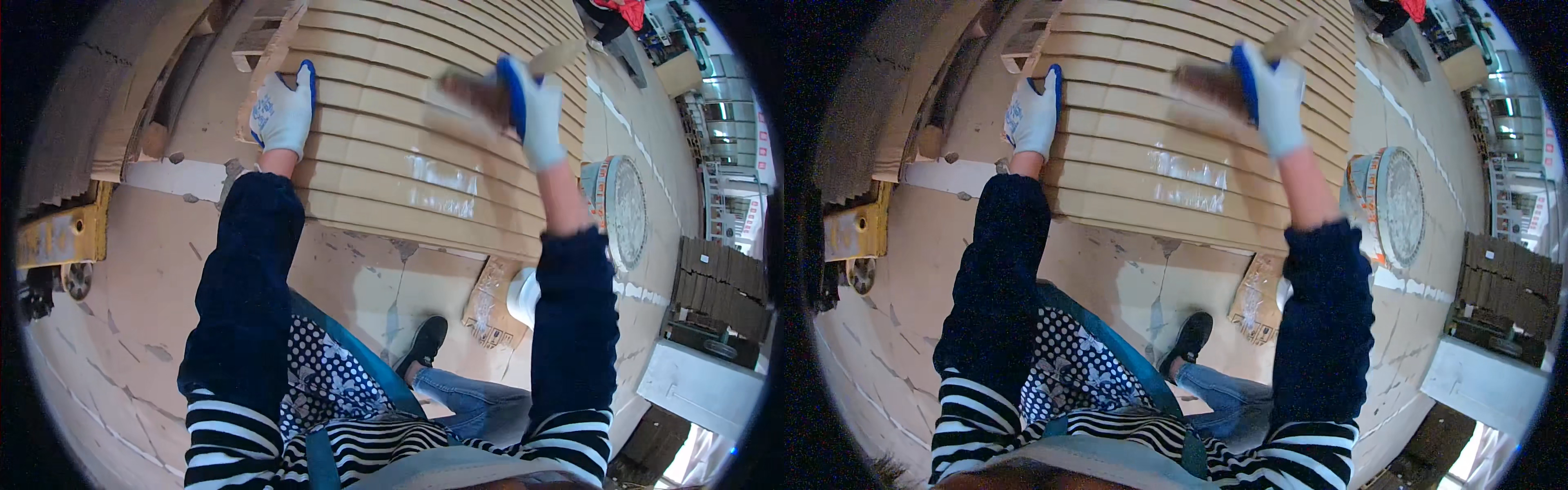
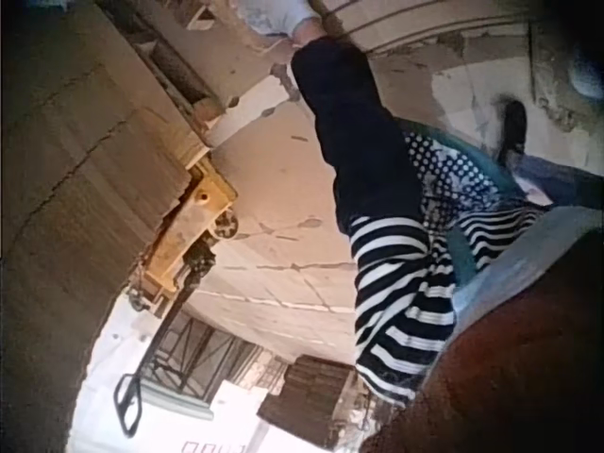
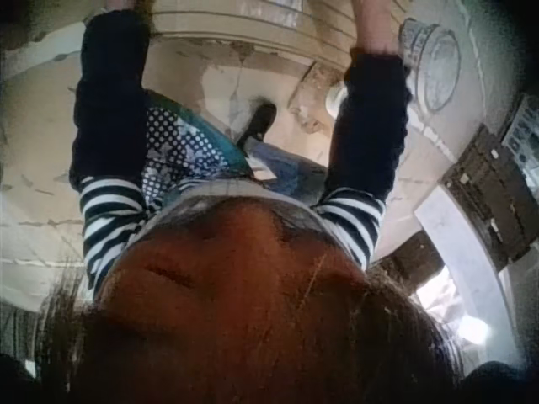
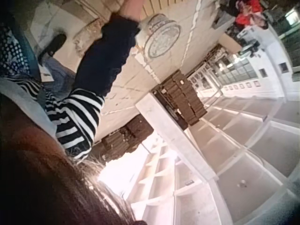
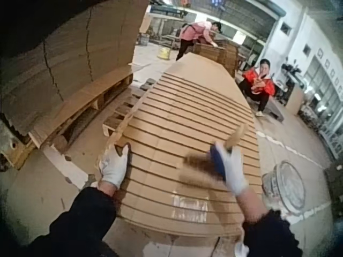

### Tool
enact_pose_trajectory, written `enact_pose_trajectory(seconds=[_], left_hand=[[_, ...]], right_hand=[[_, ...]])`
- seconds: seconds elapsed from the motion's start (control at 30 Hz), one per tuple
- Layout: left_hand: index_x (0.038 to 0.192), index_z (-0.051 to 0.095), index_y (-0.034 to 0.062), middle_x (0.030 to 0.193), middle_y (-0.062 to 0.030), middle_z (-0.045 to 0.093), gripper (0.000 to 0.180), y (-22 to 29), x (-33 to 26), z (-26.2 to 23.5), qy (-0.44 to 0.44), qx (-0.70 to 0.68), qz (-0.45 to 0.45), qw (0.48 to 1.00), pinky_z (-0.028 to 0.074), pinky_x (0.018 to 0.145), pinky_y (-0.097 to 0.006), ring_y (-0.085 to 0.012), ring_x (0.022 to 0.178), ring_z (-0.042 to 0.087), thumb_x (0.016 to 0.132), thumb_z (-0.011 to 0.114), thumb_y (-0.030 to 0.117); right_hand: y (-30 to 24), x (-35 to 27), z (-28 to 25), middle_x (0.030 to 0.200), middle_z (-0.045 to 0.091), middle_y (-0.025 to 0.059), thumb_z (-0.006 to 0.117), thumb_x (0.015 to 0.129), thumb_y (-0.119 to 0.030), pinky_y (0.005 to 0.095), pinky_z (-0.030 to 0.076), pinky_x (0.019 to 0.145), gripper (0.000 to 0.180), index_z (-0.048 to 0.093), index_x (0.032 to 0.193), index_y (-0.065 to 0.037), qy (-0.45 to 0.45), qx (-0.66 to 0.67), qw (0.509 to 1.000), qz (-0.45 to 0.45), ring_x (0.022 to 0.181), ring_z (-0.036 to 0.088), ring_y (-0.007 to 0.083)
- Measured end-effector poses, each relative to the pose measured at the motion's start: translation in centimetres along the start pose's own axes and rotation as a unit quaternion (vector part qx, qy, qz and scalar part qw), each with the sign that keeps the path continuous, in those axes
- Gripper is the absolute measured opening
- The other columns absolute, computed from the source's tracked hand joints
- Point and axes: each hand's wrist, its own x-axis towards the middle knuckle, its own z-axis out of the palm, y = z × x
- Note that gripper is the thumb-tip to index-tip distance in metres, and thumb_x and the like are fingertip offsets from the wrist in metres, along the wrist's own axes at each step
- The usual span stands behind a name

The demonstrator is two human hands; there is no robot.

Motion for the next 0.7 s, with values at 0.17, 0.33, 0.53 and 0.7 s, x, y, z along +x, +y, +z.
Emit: enact_pose_trajectory(seconds=[0.17, 0.33, 0.53, 0.7], left_hand=[[0.105, 0.055, -0.0040, 0.100, -0.0269, 0.058, 0.069, 0.8, -0.1, 0.9, -0.014, -0.006, 0.002, 1.000, 0.043, 0.082, -0.043, -0.0371, 0.095, 0.057, 0.081, 0.043, 0.059], [0.107, 0.055, -0.0039, 0.101, -0.0266, 0.058, 0.069, 0.3, 0.0, 0.1, -0.016, 0.008, -0.008, 1.000, 0.044, 0.082, -0.044, -0.0375, 0.094, 0.057, 0.081, 0.044, 0.059], [0.109, 0.053, -0.0035, 0.100, -0.0265, 0.058, 0.069, -0.2, -0.1, 0.2, 0.007, 0.022, -0.006, 1.000, 0.044, 0.079, -0.044, -0.0377, 0.092, 0.057, 0.081, 0.045, 0.059], [0.106, 0.054, -0.0027, 0.099, -0.0266, 0.058, 0.068, 0.7, -0.4, 1.2, 0.001, -0.003, 0.000, 1.000, 0.045, 0.078, -0.044, -0.0379, 0.090, 0.058, 0.081, 0.045, 0.060]], right_hand=[[0.7, 7.7, 1.8, 0.062, 0.059, 0.0102, 0.063, 0.077, -0.039, 0.0312, 0.042, 0.055, 0.045, 0.064, 0.072, 0.006, 0.081, -0.134, 0.986, -0.059, 0.056, 0.054, 0.0157], [0.6, -0.9, 3.1, 0.064, 0.057, 0.0234, 0.061, 0.075, -0.045, 0.0407, 0.042, 0.059, 0.051, 0.061, 0.070, 0.006, -0.069, -0.078, 0.994, -0.013, 0.062, 0.058, 0.0287], [-0.9, -1.6, 3.1, 0.063, 0.058, 0.0194, 0.060, 0.077, -0.043, 0.0388, 0.041, 0.057, 0.047, 0.060, 0.069, 0.003, -0.126, -0.069, 0.990, -0.018, 0.061, 0.056, 0.0299], [-1.2, 13.8, 6.3, 0.062, 0.061, 0.0056, 0.063, 0.078, -0.042, 0.0288, 0.043, 0.052, 0.045, 0.066, 0.076, 0.003, 0.092, -0.076, 0.967, -0.224, 0.054, 0.056, 0.0128]])
